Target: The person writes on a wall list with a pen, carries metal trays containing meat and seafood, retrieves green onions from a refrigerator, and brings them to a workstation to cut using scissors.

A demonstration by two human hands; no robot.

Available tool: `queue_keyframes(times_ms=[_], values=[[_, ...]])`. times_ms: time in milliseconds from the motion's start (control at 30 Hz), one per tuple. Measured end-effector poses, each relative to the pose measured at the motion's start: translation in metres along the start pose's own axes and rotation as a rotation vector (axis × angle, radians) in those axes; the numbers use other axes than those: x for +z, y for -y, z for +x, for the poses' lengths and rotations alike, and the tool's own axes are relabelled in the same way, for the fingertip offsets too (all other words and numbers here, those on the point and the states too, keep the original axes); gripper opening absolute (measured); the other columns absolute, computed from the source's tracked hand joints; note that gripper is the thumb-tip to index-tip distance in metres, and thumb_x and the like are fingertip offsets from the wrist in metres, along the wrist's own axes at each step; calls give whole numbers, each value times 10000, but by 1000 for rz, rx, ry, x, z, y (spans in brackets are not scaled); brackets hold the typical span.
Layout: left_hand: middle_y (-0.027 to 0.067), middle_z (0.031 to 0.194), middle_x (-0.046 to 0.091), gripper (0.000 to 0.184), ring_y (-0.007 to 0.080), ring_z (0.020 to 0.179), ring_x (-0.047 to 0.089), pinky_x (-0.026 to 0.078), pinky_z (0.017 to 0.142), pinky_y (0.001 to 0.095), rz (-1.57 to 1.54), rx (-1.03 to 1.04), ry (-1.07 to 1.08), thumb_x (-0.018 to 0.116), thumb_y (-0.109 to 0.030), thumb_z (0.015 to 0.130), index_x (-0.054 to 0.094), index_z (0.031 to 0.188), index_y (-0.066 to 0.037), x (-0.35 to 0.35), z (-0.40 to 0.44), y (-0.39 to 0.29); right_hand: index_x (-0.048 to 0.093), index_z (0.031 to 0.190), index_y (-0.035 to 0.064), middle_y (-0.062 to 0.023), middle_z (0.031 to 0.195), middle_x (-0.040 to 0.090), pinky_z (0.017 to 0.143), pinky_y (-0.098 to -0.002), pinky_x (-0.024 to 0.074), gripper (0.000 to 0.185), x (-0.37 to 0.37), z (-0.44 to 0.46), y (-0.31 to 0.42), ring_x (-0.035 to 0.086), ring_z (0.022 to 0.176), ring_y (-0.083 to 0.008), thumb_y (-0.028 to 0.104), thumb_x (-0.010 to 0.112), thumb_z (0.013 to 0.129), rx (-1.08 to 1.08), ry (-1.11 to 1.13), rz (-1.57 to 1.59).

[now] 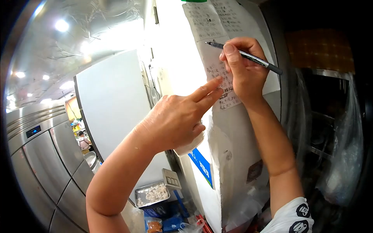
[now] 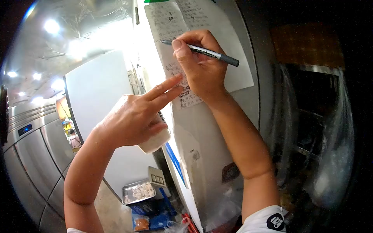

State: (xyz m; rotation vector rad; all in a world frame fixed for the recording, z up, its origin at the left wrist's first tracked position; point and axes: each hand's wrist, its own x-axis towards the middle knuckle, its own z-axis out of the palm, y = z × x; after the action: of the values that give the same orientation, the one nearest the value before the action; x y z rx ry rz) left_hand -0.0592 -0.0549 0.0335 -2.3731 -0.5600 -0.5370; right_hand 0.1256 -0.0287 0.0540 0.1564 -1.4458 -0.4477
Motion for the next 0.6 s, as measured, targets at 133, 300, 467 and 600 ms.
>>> queue_keyframes(times_ms=[133, 300, 467, 600], values=[[15, 1440, 244, 701, 229, 814, 651, 562, 727, 351, 33, 34, -75, 674, -124, 703, 356, 1329, -126, 2, 0, 4, 542, 866, 34, -47, 705, 595, 533, -173, 450, 69, -8, 2, -7, 563, 593, -67, 98, 568, 858, 114, -100, 152], [-3, 1423, 284, 683, 234, 852, 641, 568, 708, 350, 47, -5, -240, 685, -137, 679, 396, 1298, -153, 15, 1, 14, 541, 856, 31, -50, 675, 587, 514, -168, 425, 74, -7, -1, -5, 546, 578, -60, 97, 573, 853, 66, -74, 106], [-14, 1422, 283, 698, 262, 915, 621, 567, 728, 359, 18, -35, -238, 694, -153, 657, 397, 1288, -176, 15, 1, 14, 534, 827, 30, -17, 635, 578, 444, -181, 442, 52, 0, -10, -5, 539, 502, -54, 67, 570, 824, -267, -1, -247], [-17, 1425, 278, 714, 276, 921, 617, 565, 744, 360, 47, -58, -226, 699, -155, 657, 380, 1296, -179, 19, 1, 10, 526, 817, 29, -13, 613, 562, 433, -158, 403, 45, -7, -15, -2, 521, 494, -38, 58, 561, 823, -237, -33, -230]])
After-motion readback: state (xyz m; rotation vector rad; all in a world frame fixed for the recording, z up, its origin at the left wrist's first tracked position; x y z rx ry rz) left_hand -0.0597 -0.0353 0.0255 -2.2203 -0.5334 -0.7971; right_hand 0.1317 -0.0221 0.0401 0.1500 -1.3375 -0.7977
